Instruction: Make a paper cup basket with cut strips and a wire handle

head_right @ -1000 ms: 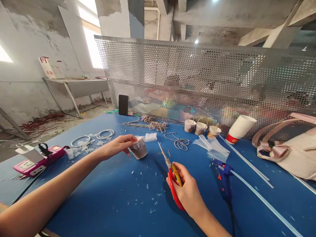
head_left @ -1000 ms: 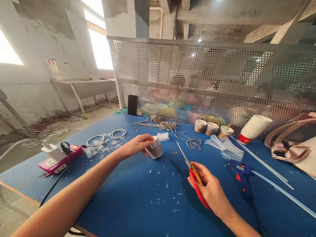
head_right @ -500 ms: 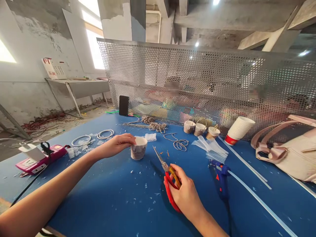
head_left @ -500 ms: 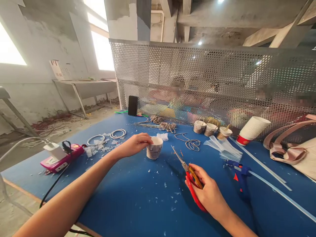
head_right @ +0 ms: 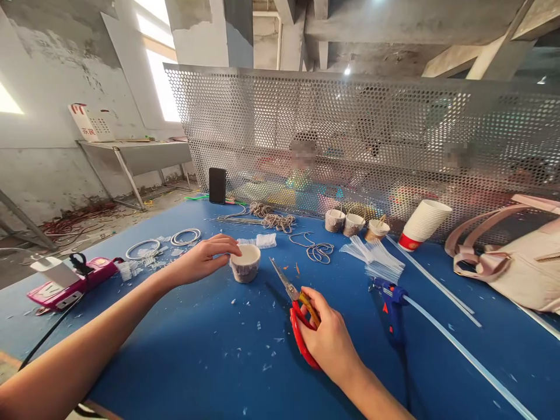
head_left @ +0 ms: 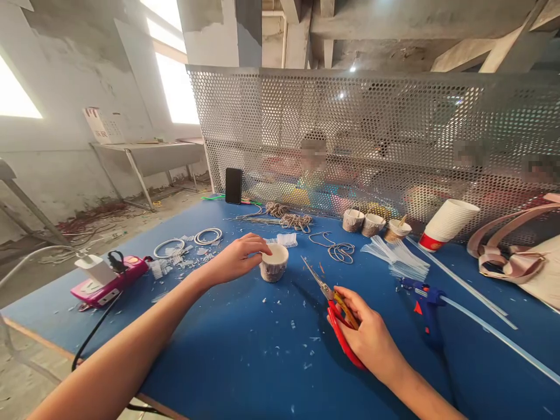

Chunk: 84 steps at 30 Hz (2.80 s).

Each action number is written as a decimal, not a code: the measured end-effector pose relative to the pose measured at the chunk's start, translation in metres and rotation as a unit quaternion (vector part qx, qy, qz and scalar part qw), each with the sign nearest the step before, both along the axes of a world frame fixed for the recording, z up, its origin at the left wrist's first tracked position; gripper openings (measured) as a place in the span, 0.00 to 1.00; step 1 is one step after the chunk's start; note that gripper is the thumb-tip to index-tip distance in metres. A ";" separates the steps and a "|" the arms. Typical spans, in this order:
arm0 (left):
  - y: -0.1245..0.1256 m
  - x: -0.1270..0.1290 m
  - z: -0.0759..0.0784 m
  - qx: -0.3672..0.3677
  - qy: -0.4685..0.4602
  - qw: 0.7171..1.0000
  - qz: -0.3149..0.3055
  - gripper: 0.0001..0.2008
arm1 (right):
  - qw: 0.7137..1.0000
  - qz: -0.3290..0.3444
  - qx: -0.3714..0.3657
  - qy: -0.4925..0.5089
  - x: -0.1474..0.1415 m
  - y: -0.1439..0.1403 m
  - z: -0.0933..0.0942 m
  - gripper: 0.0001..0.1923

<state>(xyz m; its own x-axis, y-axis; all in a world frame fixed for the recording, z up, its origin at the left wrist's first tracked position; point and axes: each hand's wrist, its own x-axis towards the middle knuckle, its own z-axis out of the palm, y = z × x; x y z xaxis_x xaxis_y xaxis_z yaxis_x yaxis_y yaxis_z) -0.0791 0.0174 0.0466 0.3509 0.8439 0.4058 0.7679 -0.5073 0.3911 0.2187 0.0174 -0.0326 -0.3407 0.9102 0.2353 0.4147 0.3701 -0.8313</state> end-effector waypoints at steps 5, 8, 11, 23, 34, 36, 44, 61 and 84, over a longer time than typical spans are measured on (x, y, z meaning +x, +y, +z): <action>-0.004 0.004 0.001 0.051 0.018 0.999 -0.004 0.12 | 1.000 0.001 0.008 -0.010 0.000 0.001 -0.001 0.22; -0.005 0.004 0.002 0.067 0.047 0.997 -0.005 0.12 | 1.000 -0.005 0.010 -0.004 0.000 0.001 -0.002 0.22; -0.006 0.001 0.005 0.079 0.077 0.994 0.005 0.12 | 1.000 -0.005 -0.010 0.017 -0.002 0.002 0.000 0.21; -0.005 -0.006 0.012 0.069 0.056 0.992 0.092 0.10 | 0.999 -0.026 -0.011 0.039 -0.007 0.005 0.000 0.19; -0.006 0.028 0.003 -0.035 -0.044 0.993 0.100 0.05 | 0.999 -0.030 -0.009 -0.008 -0.010 0.000 0.014 0.18; -0.007 0.030 0.005 -0.053 -0.126 0.982 0.130 0.04 | 1.000 -0.029 -0.003 -0.008 -0.010 -0.001 0.016 0.18; -0.013 0.045 0.001 -0.111 -0.369 0.907 0.167 0.10 | 0.997 -0.030 0.075 0.012 -0.011 -0.009 0.021 0.21; -0.037 0.081 -0.003 -0.165 -0.626 0.753 0.115 0.12 | 0.941 -0.034 0.329 -0.079 -0.015 -0.012 0.007 0.24; -0.041 0.082 -0.006 -0.156 -0.639 0.745 0.110 0.12 | 0.908 -0.020 0.410 -0.078 -0.013 -0.009 0.005 0.27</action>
